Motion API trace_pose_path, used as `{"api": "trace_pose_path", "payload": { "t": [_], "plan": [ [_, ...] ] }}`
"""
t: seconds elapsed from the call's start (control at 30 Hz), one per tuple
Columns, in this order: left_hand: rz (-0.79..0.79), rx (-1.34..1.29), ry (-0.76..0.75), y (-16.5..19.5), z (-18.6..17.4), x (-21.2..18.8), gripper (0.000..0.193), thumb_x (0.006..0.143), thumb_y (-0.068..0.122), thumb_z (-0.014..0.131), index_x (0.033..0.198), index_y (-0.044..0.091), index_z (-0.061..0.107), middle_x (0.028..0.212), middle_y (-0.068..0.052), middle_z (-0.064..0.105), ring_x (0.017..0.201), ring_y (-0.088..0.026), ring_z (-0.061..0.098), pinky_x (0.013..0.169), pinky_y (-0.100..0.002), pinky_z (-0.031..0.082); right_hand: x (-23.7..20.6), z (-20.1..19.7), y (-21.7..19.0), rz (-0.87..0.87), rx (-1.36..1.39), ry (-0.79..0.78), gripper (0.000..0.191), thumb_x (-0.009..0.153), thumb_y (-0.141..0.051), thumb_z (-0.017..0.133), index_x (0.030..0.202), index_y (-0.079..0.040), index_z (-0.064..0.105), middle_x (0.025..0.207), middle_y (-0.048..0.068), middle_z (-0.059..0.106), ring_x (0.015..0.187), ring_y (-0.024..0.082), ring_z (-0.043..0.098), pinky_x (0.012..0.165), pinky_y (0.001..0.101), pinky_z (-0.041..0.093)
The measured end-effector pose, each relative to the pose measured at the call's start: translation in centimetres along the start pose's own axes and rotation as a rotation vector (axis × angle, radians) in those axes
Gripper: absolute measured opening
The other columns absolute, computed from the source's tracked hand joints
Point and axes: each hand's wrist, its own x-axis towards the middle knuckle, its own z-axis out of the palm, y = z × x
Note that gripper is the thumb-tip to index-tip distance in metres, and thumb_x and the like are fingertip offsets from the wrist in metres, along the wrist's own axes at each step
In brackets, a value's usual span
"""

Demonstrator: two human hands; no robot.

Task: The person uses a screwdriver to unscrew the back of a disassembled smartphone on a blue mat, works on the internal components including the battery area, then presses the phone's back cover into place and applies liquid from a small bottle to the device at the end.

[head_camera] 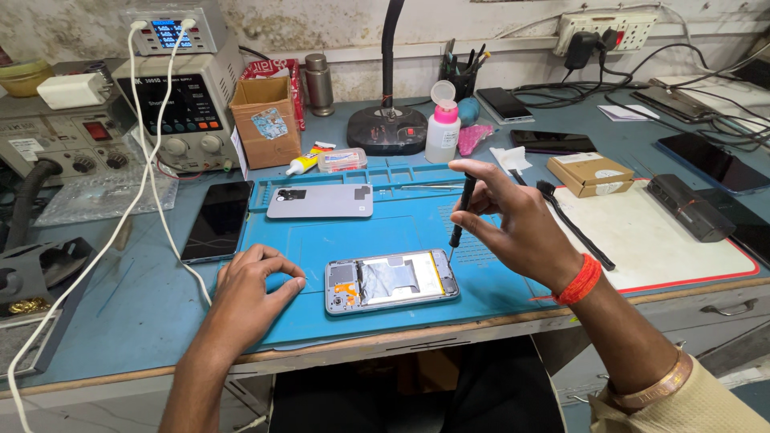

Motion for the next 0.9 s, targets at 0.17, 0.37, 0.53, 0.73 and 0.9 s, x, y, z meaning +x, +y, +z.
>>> {"api": "trace_pose_path", "payload": {
  "t": [0.17, 0.37, 0.53, 0.73, 0.9],
  "plan": [
    [-0.001, 0.009, 0.000, -0.05, 0.12, 0.06, 0.018, 0.083, 0.032, 0.075, 0.090, 0.018, 0.083, 0.108, -0.003, 0.066, 0.118, -0.022, 0.057, 0.109, -0.041, 0.035, 0.03, 0.03, 0.06, 0.008, -0.004, 0.004, 0.060, 0.089, -0.011, 0.076, 0.143, -0.013, 0.050, 0.090, 0.008, 0.074, 0.086, 0.018, 0.078, 0.081, 0.0325, 0.064],
    [0.024, 0.004, 0.021, -0.35, 0.42, 0.01, 0.018, 0.082, 0.032, 0.075, 0.089, 0.017, 0.083, 0.106, -0.003, 0.066, 0.116, -0.022, 0.058, 0.108, -0.041, 0.036, -0.03, 0.07, 0.14, -0.001, -0.001, 0.003, 0.059, 0.089, -0.011, 0.076, 0.143, -0.013, 0.050, 0.090, 0.008, 0.074, 0.086, 0.018, 0.078, 0.081, 0.0324, 0.064],
    [0.051, -0.003, 0.042, -0.55, 0.55, 0.07, 0.017, 0.081, 0.031, 0.075, 0.089, 0.017, 0.083, 0.107, -0.004, 0.066, 0.116, -0.023, 0.058, 0.106, -0.042, 0.036, 0.04, 0.06, 0.24, 0.003, 0.014, -0.004, 0.059, 0.090, -0.010, 0.076, 0.143, -0.013, 0.050, 0.090, 0.008, 0.075, 0.087, 0.017, 0.078, 0.082, 0.0323, 0.065],
    [0.044, 0.001, 0.037, -0.59, 0.52, 0.08, 0.018, 0.081, 0.031, 0.075, 0.089, 0.017, 0.083, 0.106, -0.004, 0.066, 0.116, -0.023, 0.058, 0.106, -0.042, 0.036, 0.04, 0.15, 0.18, 0.012, 0.018, 0.000, 0.058, 0.089, -0.011, 0.076, 0.142, -0.013, 0.052, 0.089, 0.007, 0.074, 0.085, 0.017, 0.078, 0.080, 0.0315, 0.064],
    [0.040, 0.011, 0.037, -0.51, 0.48, -0.01, 0.018, 0.081, 0.032, 0.075, 0.089, 0.017, 0.083, 0.106, -0.004, 0.066, 0.116, -0.023, 0.058, 0.106, -0.041, 0.037, 0.21, 0.42, -0.10, 0.016, 0.016, 0.020, 0.055, 0.087, -0.012, 0.079, 0.137, -0.012, 0.057, 0.082, 0.005, 0.072, 0.077, 0.013, 0.077, 0.074, 0.0283, 0.064]
  ]
}}
